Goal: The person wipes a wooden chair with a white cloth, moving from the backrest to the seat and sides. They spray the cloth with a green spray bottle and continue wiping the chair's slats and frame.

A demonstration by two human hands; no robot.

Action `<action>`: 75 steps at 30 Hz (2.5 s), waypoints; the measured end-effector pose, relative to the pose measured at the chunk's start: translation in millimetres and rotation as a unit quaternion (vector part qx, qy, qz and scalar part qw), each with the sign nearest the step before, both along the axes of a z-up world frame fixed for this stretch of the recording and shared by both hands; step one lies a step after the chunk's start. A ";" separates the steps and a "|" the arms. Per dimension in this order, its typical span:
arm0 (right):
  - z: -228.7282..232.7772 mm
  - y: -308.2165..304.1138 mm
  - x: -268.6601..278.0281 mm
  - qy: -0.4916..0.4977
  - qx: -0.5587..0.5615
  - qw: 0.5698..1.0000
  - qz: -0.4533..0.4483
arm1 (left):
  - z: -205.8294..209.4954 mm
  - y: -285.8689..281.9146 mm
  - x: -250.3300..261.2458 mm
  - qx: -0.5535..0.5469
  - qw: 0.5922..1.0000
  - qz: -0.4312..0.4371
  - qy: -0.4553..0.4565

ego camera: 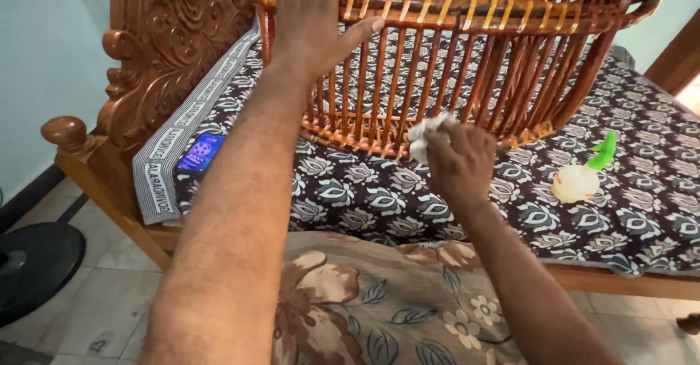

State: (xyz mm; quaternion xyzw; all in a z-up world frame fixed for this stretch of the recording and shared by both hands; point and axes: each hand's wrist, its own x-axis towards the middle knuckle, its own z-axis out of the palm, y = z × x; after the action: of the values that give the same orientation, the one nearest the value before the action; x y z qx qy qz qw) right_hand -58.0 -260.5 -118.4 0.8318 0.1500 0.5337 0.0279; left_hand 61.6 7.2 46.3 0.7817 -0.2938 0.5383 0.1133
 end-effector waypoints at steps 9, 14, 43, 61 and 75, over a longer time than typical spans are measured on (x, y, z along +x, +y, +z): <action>10.2 -27.3 14.8 0.076 -0.037 0.992 -0.091 | 4.3 -1.7 -4.3 -0.072 0.993 -0.025 0.087; 73.4 -52.2 35.1 -0.082 0.128 0.988 0.008 | -4.0 -3.3 -2.3 -0.109 0.992 -0.057 -0.009; 65.5 -73.8 34.0 -0.046 0.170 0.984 -0.007 | -26.5 -14.7 10.3 -0.151 0.988 -0.038 -0.002; -53.3 -39.5 2.8 0.036 0.096 0.995 -0.006 | -32.3 -12.1 -3.5 -0.135 0.990 -0.016 -0.032; -70.3 -31.3 -5.7 0.027 0.183 0.982 0.034 | -131.7 -61.3 -17.4 -0.151 0.983 0.109 0.002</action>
State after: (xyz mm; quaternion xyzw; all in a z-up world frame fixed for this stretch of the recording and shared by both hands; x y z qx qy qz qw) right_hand -63.7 -291.8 -188.7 0.8317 0.0786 0.5298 -0.1465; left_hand 44.2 -54.2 -85.4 0.7842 -0.1221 0.5838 0.1710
